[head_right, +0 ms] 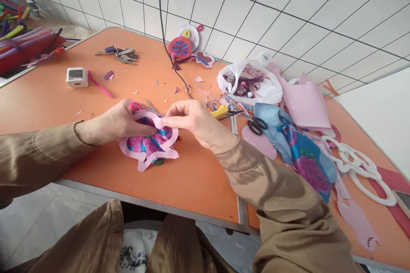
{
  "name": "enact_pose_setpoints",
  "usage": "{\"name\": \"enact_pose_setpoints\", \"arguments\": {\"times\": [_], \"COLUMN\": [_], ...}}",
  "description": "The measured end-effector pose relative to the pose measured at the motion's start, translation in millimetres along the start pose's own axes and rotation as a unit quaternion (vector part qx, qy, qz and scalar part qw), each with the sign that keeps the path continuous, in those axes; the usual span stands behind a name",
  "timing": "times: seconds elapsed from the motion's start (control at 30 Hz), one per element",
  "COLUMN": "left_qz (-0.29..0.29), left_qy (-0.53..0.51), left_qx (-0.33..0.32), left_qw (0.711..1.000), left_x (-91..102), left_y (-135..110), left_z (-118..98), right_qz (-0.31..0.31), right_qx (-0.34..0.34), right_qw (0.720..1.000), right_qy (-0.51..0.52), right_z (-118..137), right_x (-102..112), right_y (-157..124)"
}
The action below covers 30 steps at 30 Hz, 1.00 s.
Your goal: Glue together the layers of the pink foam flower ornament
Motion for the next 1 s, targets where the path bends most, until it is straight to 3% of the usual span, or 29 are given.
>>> {"name": "enact_pose_setpoints", "arguments": {"times": [0.2,0.33,0.4,0.5,0.57,0.63,0.7,0.87,1.0], "left_qz": [-0.009,-0.033,-0.048,-0.068,-0.074,-0.075,-0.079,-0.096,-0.089], "left_qy": [0.005,-0.001,-0.001,-0.007,-0.017,-0.024,-0.019,-0.002,-0.005], "left_qx": [-0.007,-0.017,-0.020,-0.027,-0.036,-0.041,-0.045,-0.053,-0.040], "left_qw": [1.000,0.999,0.999,0.997,0.996,0.996,0.996,0.994,0.995], "left_x": [0.0,0.9,2.2,4.4,5.2,5.2,4.9,5.0,4.8], "left_y": [0.1,1.4,2.0,2.3,2.0,1.7,1.4,1.2,1.2], "left_z": [0.9,4.2,6.0,7.8,8.2,8.6,8.9,9.6,9.5], "right_qz": [0.022,-0.009,-0.042,-0.099,-0.129,-0.144,-0.135,-0.083,-0.084], "right_qx": [0.004,0.068,0.133,0.240,0.285,0.303,0.296,0.192,0.157], "right_qw": [1.000,0.990,0.964,0.898,0.859,0.841,0.853,0.939,0.957], "right_qy": [-0.013,-0.126,-0.225,-0.355,-0.406,-0.424,-0.409,-0.273,-0.230], "right_z": [-1.7,1.8,7.1,14.7,17.4,18.5,18.9,15.9,11.8], "right_x": [2.2,2.3,0.5,-3.2,-4.8,-5.4,-5.5,-3.0,0.1], "right_y": [2.2,-0.5,-4.6,-12.1,-15.7,-17.6,-17.9,-14.0,-9.9]}}
Point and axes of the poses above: each hand's wrist, its own y-axis towards the middle knuckle, its own x-axis out of the back of the hand, z = x × y, the point moved 3 cm from there along y, towards the middle knuckle, and after that the axes turned 6 degrees about z, right-handed, at the moved point
